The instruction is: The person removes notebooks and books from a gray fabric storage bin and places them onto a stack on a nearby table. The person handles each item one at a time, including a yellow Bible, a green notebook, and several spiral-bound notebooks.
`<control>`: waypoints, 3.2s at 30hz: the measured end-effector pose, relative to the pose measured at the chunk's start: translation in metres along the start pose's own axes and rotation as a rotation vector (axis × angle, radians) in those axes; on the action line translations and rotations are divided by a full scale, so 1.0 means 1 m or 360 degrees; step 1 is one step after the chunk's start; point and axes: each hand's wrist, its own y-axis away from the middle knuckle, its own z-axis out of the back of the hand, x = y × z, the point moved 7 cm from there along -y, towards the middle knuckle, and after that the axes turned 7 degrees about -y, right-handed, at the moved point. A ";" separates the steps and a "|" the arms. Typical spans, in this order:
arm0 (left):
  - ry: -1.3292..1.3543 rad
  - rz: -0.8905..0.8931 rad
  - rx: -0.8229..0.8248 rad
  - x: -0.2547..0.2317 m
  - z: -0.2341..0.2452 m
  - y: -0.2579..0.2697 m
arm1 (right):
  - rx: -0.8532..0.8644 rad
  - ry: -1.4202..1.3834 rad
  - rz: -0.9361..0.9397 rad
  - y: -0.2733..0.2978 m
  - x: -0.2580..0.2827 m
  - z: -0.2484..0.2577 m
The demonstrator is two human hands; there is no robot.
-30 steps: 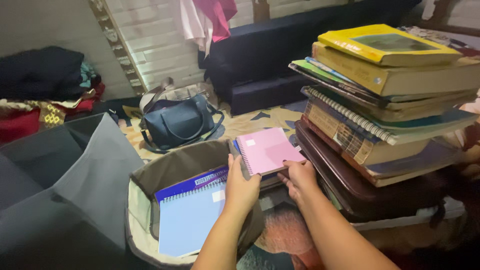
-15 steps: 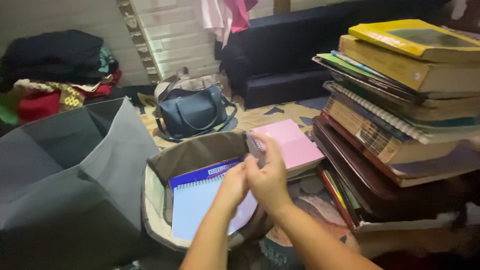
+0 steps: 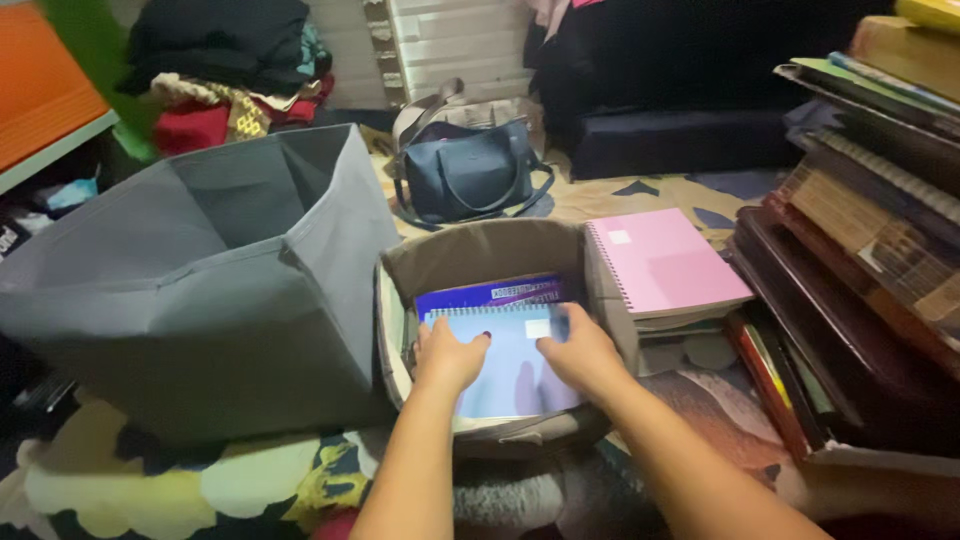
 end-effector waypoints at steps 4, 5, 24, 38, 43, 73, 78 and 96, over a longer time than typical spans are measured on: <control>0.0130 0.0055 -0.0004 0.003 0.008 0.005 | 0.0040 -0.0008 0.0104 0.007 0.000 0.002; 0.0154 0.0067 -0.0009 0.004 0.009 0.006 | 0.0039 -0.0027 0.0140 0.010 0.001 0.002; 0.0410 -0.0017 -0.0801 0.013 0.034 0.014 | -0.0372 -0.0383 0.0272 0.018 -0.005 0.027; 0.0154 -0.0685 -0.1146 -0.032 0.053 0.053 | 0.0041 -0.1147 0.0101 0.011 -0.013 0.011; -0.0164 -0.1111 -0.0911 -0.071 0.053 0.082 | 0.0318 -0.1486 0.0226 0.022 0.003 0.014; 0.2317 -0.0097 -0.0008 -0.127 0.053 0.056 | 0.0510 -0.2550 0.0159 0.048 0.010 0.075; 0.2033 -0.0544 0.0064 -0.186 0.028 0.085 | -0.0009 -0.2901 -0.0256 0.023 -0.038 0.101; 0.0597 -0.0824 0.0450 -0.218 -0.102 0.106 | -0.0010 -0.2801 -0.0369 -0.088 -0.115 0.132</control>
